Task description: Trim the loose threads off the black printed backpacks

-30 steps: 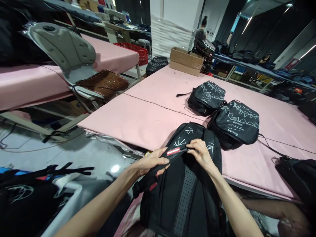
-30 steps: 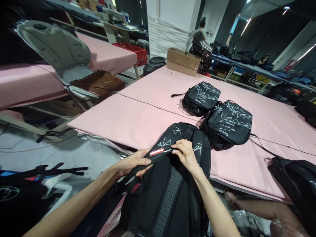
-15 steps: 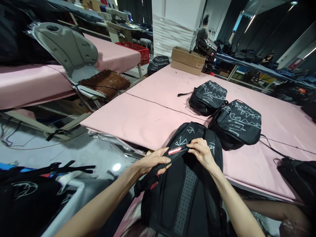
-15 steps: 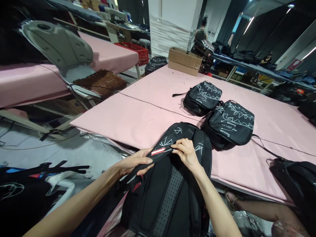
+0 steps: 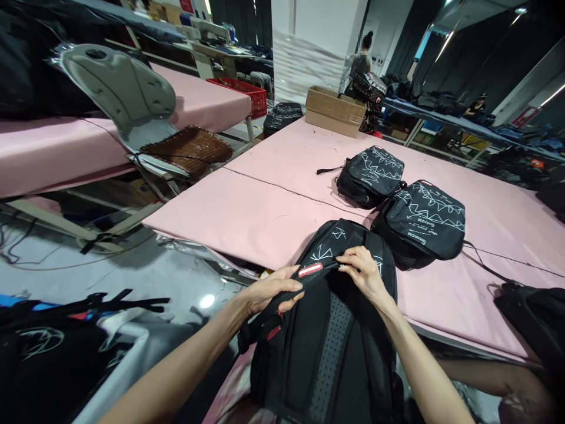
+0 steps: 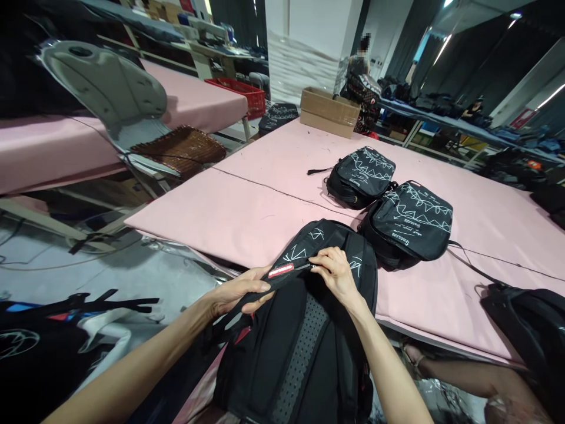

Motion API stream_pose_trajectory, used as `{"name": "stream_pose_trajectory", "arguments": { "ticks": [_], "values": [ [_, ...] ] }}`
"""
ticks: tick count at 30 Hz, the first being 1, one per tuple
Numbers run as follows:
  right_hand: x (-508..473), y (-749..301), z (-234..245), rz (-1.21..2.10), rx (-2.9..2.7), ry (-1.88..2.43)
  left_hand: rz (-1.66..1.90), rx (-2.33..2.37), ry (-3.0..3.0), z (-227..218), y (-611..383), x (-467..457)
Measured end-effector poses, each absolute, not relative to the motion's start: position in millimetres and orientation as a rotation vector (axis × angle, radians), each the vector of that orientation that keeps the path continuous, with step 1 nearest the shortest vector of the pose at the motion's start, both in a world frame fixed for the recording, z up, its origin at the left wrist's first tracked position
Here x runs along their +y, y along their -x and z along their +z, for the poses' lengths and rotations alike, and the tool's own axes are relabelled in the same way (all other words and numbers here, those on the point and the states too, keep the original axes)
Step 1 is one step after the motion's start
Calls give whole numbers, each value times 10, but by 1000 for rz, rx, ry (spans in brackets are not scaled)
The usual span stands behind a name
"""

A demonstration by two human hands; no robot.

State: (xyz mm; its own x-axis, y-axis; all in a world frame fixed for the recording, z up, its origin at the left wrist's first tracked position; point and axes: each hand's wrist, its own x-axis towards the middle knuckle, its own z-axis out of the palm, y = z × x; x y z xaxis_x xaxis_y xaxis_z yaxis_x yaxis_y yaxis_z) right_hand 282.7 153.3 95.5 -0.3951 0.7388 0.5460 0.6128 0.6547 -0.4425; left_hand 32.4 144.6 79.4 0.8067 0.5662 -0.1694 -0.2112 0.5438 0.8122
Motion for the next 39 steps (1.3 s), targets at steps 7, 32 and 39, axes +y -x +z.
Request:
{"name": "stream_pose_trajectory", "arguments": {
  "ticks": [7,32,39],
  "values": [
    [1504,-2804,976,216,-2123,1042,476,438,-872,765,-339,1454],
    [1423,-2638,1129,142,-2322,986,449,630,-999,1078,-454,1345],
    [1240,-2471,1176,133,-2360,991,475,657,-1057,1056,-541,1239]
  ]
}}
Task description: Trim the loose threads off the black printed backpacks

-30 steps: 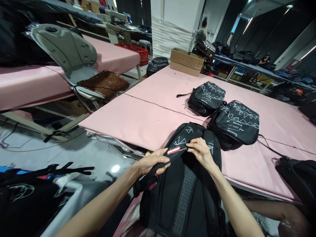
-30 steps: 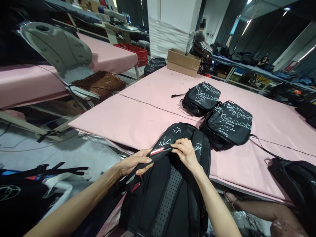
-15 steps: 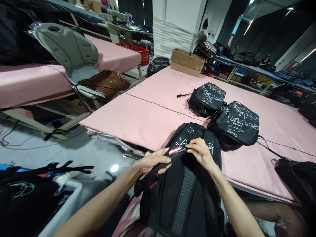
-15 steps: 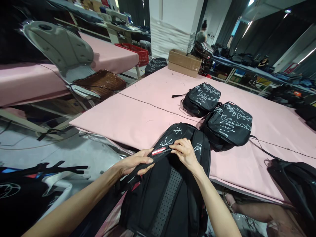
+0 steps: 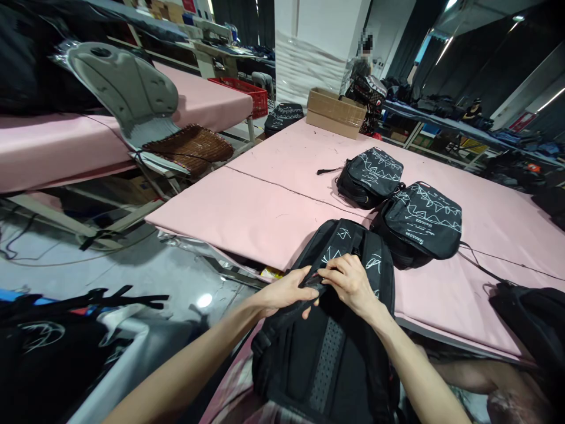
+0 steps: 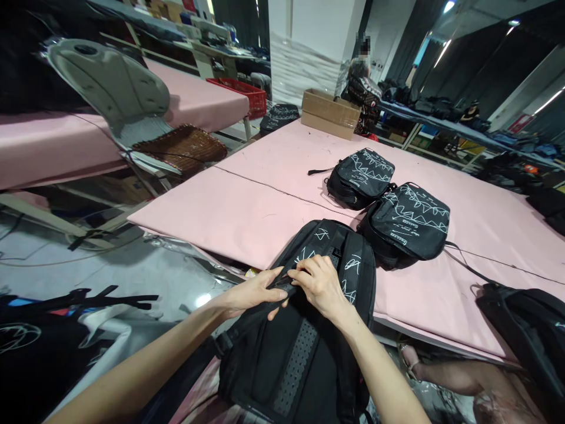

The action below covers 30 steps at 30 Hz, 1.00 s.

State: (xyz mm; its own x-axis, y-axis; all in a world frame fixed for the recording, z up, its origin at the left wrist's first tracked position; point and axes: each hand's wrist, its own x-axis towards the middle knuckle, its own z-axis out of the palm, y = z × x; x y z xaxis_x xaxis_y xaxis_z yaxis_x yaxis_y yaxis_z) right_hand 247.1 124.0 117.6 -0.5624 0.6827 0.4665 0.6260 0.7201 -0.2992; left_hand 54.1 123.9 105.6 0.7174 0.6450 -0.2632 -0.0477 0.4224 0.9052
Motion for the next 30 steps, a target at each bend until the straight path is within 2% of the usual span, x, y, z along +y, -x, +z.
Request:
{"name": "stream_pose_trajectory", "arguments": {
  "ticks": [6,12,30],
  "values": [
    [1307,-2816,1123,524,-1899,1288,478,781,-1117,919,-535,1211],
    [1328,-3072,1011,706,-2075,1490,461,783,-1128,901,-472,1244],
    [1403,-2995,1062,614,-2134,1489,446,747,-1112,814,-420,1266]
  ]
}}
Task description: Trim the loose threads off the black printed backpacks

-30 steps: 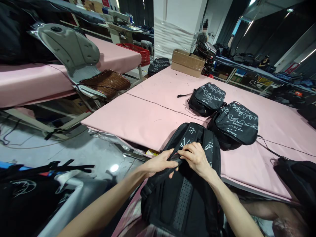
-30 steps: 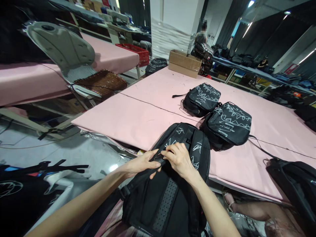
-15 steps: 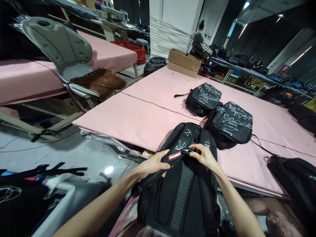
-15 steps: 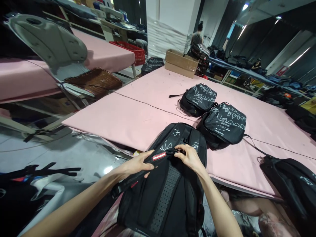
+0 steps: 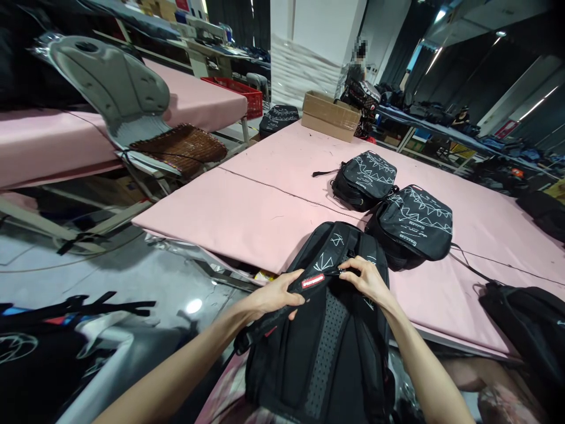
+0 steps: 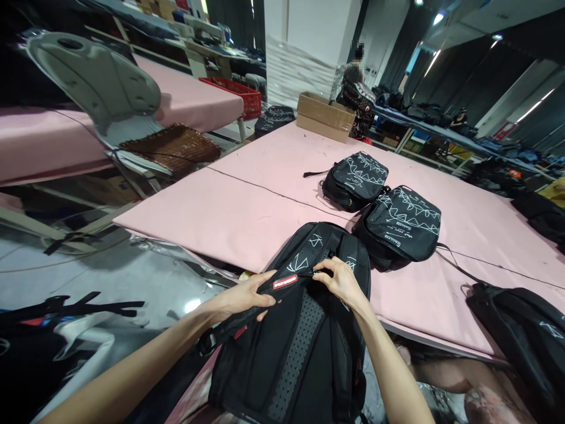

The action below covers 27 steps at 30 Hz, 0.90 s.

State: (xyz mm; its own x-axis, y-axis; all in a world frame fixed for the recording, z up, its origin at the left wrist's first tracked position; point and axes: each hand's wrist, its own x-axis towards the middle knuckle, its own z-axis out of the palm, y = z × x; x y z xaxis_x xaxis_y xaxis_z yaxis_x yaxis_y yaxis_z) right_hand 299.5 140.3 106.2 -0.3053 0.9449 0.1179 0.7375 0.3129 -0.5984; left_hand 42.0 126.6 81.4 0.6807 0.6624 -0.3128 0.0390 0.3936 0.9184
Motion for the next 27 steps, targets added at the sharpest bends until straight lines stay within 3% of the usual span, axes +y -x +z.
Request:
{"name": "stream_pose_trajectory", "arguments": {
  "ticks": [27],
  "values": [
    [1438,-2990,1089,649,-2125,1405,374,781,-1253,963,-424,1294]
  ]
}}
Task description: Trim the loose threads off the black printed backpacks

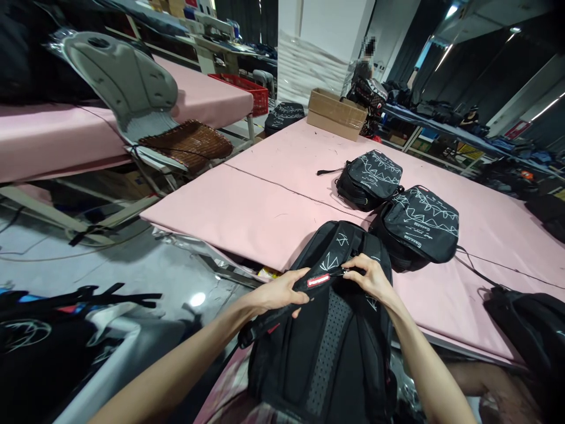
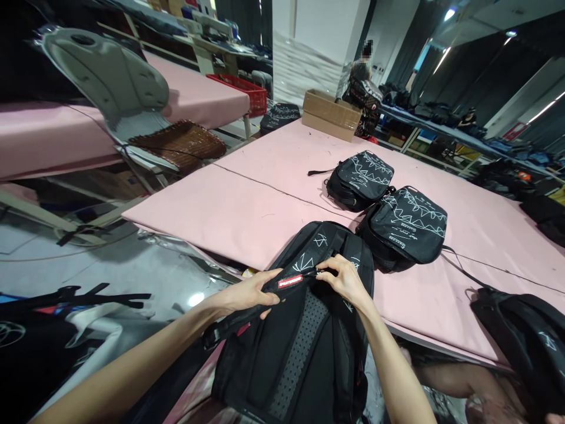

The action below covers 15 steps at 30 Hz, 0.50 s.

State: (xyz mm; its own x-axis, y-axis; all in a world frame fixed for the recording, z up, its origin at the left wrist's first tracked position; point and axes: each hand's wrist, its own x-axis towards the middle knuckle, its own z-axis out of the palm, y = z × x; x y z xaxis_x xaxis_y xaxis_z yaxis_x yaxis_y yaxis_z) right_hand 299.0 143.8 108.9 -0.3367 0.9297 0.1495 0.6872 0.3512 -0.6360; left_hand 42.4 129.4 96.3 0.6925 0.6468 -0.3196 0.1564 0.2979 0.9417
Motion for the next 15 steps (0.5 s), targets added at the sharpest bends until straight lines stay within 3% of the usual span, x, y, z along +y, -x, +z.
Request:
{"name": "stream_pose_trajectory", "arguments": {
  "ticks": [15],
  "values": [
    [1417,-2884,1121,594,-2196,1243,377,794,-1301,1057,-474,1274]
  ]
}}
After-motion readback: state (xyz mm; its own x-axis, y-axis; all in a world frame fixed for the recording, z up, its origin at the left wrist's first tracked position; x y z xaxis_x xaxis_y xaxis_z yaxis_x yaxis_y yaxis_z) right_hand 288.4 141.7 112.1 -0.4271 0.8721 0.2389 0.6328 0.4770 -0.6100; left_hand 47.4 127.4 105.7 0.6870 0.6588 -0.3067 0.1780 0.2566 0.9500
